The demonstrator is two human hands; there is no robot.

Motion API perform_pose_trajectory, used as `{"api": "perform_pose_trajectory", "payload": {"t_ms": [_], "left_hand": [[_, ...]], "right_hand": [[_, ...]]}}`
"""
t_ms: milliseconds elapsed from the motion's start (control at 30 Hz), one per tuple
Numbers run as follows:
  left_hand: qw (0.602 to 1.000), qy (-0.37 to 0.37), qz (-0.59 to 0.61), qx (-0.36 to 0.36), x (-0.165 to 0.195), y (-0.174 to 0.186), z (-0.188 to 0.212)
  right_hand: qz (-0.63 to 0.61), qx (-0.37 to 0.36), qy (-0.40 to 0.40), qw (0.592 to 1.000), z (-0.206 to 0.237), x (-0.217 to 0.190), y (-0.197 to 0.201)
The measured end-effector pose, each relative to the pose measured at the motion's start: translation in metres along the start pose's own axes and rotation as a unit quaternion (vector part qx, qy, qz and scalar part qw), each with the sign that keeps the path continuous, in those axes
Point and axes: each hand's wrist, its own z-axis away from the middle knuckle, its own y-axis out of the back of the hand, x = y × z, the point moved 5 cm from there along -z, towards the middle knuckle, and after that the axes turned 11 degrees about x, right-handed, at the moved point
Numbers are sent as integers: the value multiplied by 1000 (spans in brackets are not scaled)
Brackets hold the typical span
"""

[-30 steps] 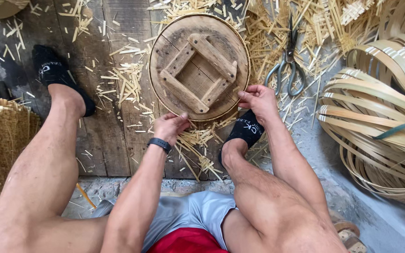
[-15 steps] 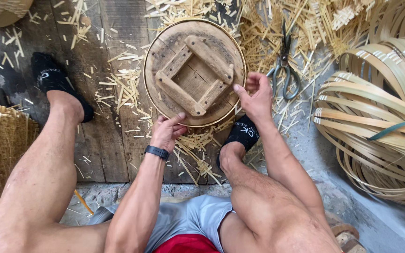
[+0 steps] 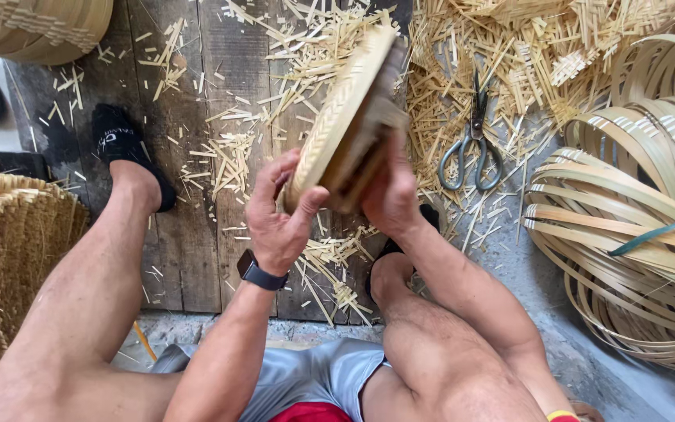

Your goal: The person assembles round bamboo trays by placing a circular bamboo frame over a square woven mat, then using a wooden template and shears to trim the excess matting around the frame. The finished trays are stacked nearby.

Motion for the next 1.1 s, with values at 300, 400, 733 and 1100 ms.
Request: {"api": "perform_pose_trajectory", "payload": {"t_ms": [300, 400, 733, 1100], "left_hand": [[975, 111, -132, 143, -62, 68, -97], [952, 258, -116, 117, -78, 106, -130], [940, 342, -7, -5, -178, 96, -129], [923, -218, -316, -12, -100, -52, -65]], "right_hand": [[7, 61, 53, 997, 34, -7, 137], [39, 36, 7, 999, 21, 20, 127], [126, 86, -108, 982, 19, 81, 136], [708, 190, 296, 613, 48, 54, 143]]}}
